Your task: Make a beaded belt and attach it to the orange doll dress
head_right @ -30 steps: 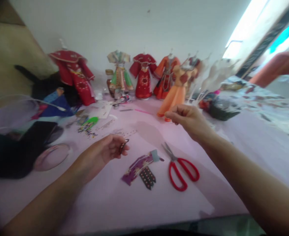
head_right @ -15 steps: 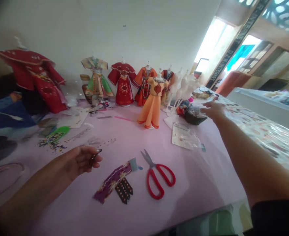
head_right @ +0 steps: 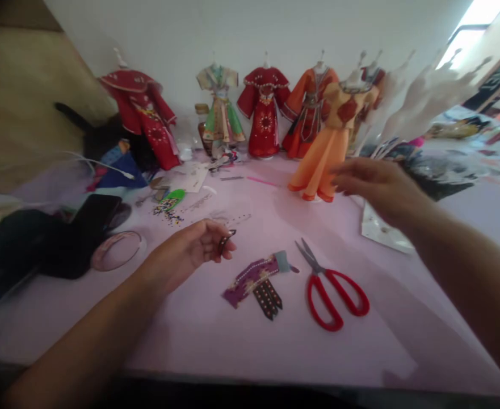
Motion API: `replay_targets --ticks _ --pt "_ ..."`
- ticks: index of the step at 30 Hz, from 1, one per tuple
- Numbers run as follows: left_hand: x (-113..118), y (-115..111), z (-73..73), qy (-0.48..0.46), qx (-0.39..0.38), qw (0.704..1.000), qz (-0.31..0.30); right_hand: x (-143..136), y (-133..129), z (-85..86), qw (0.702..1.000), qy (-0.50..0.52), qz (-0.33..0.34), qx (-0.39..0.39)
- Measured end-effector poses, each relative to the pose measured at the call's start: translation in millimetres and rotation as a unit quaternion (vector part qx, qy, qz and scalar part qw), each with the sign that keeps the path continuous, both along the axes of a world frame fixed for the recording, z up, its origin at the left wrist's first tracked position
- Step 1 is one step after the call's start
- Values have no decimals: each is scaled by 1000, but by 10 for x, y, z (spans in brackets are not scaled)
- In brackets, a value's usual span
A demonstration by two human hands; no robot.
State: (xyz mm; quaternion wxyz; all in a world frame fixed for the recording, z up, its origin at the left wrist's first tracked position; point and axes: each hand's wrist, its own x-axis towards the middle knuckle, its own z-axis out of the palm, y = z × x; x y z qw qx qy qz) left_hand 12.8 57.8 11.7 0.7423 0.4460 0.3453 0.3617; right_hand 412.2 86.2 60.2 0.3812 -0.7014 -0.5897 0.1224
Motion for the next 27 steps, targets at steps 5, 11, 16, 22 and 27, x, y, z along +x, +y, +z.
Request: replay_targets --ticks 5,11,16,22,27 --pt "-18 -22 -29 -7 32 999 -24 -1249 -247 -229 920 217 315 -89" --pt "-11 -61 -18 -5 60 997 -42 -1775 -368 -396 903 266 316 -120" --pt "4 -106 -17 19 91 994 -48 -1807 -413 -423 885 298 330 -137" --pt "26 -114 -40 50 117 990 -55 -1810 -426 -489 875 301 348 -150" --pt "30 -110 -88 67 139 986 -69 -1786 -428 -536 882 281 348 -150"
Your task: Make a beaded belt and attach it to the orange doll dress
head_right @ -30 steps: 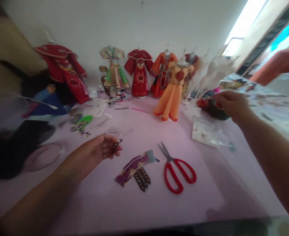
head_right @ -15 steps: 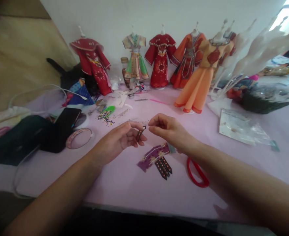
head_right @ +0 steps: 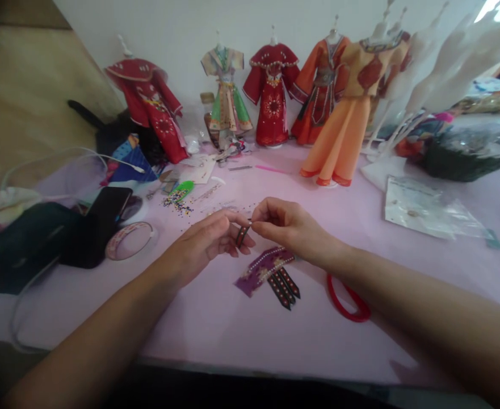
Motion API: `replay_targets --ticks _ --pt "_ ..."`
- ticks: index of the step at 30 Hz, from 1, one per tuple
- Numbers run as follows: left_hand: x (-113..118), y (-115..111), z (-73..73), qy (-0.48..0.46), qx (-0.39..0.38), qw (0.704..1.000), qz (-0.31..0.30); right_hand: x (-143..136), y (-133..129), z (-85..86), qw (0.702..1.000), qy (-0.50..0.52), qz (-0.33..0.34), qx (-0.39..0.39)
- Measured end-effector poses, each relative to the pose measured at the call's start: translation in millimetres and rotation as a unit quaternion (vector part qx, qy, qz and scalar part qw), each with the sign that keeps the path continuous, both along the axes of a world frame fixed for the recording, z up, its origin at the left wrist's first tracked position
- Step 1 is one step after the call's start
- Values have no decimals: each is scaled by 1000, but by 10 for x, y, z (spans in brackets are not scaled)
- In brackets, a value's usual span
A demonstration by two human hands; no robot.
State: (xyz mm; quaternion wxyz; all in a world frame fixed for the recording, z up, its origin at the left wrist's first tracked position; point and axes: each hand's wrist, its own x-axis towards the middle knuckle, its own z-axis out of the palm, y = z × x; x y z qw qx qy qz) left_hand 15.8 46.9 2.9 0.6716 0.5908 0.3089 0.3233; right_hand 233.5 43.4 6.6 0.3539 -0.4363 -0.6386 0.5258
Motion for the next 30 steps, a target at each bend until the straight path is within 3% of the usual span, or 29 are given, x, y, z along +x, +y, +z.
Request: replay_targets --ticks 30 --pt "9 -41 -17 49 54 997 1 -13 -27 -77 1000 7 -12 12"
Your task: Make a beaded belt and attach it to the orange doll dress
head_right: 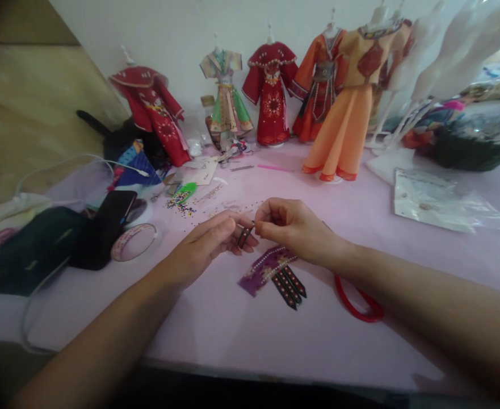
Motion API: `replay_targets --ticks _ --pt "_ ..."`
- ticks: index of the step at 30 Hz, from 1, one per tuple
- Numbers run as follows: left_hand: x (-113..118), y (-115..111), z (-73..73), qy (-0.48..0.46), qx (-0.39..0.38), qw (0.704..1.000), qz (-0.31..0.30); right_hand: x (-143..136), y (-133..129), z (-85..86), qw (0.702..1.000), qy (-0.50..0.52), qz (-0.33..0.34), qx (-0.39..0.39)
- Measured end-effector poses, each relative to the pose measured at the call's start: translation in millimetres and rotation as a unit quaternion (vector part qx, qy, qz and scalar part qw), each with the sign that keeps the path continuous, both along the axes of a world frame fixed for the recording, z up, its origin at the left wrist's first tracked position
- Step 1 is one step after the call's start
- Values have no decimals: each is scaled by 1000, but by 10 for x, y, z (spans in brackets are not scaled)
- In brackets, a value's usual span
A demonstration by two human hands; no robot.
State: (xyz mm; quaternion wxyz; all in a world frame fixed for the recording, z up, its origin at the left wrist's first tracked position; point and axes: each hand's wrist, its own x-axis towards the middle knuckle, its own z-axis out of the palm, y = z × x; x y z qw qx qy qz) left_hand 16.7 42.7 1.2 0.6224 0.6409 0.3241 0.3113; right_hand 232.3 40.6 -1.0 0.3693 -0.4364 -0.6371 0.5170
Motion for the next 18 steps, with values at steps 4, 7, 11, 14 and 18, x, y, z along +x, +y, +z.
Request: replay_targets --ticks 4,7,11,14,18 --pt "11 24 20 -2 -12 1000 18 -25 -53 40 1000 8 -1 10" --pt "8 32 37 -6 -27 999 26 -21 -69 69 999 7 -15 29" --pt "-5 25 46 -13 -35 999 29 21 -29 33 998 15 -38 52" --pt "-16 16 55 -2 -26 999 18 50 6 -20 999 19 -26 44" --pt "-29 12 70 14 -19 1000 -8 55 16 -62 999 46 28 3"
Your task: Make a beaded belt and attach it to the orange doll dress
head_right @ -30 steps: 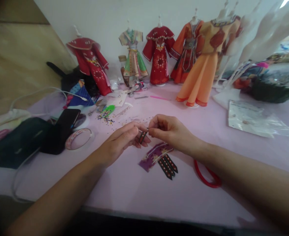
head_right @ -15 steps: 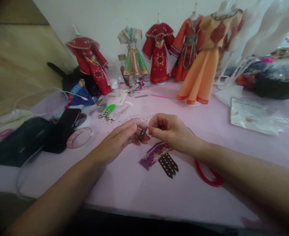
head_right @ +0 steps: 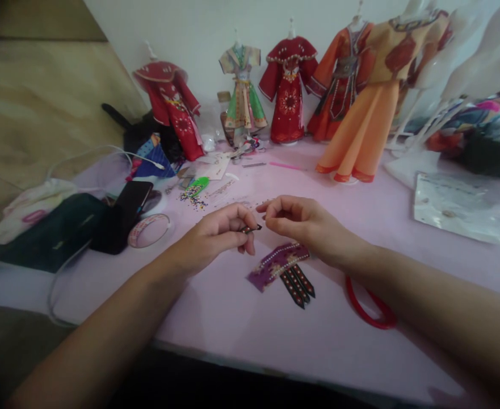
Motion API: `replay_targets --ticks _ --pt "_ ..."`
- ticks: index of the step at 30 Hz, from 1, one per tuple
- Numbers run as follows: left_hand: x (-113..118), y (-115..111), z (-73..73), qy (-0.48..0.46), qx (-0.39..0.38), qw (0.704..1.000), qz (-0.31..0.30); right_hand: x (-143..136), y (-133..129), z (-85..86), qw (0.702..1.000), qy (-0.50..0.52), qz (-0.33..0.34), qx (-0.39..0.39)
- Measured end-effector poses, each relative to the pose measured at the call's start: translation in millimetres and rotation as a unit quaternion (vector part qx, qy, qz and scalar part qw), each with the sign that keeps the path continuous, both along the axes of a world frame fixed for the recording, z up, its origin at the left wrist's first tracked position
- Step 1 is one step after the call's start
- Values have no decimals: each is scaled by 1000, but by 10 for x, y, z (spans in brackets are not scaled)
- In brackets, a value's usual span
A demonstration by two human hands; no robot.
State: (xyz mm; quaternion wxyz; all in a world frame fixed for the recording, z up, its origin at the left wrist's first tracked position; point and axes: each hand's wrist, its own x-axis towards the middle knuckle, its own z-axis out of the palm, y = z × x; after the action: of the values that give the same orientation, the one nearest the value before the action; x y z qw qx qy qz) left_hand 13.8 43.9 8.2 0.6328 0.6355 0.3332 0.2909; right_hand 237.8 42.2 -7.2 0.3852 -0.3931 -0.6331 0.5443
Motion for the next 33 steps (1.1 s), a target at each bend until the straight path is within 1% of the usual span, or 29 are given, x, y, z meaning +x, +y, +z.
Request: replay_targets --ticks 5,9,12,16,18,22,25,27,28,29,33 --pt "-17 -1 12 -4 4 1000 -21 2 -22 -29 994 52 56 -83" --pt "-26 -5 15 -1 8 999 -34 7 -39 -38 981 75 65 -164" --pt "-28 -7 16 2 13 999 -35 -3 -42 -31 974 109 63 -186" --pt "-31 3 17 -20 20 999 -31 -22 -26 -23 973 136 43 -181" --pt "-33 15 17 -48 19 999 -12 -29 -18 -25 974 148 28 -170" --pt "-21 37 17 -91 -10 994 68 -46 -19 -26 982 147 -10 -119" --pt "0 38 10 -61 -59 987 139 -58 -29 -18 988 129 -48 -69" --pt "9 27 0 -34 -100 982 159 -60 -33 -14 990 125 -63 -36" --pt "11 18 -6 -23 -119 981 150 -59 -36 -12 990 122 -68 -21" --pt "11 7 -12 -12 -133 983 126 -56 -39 -12 991 114 -71 -8" --pt "5 -43 -45 2 -165 986 -26 -46 -74 -15 994 78 -75 20"
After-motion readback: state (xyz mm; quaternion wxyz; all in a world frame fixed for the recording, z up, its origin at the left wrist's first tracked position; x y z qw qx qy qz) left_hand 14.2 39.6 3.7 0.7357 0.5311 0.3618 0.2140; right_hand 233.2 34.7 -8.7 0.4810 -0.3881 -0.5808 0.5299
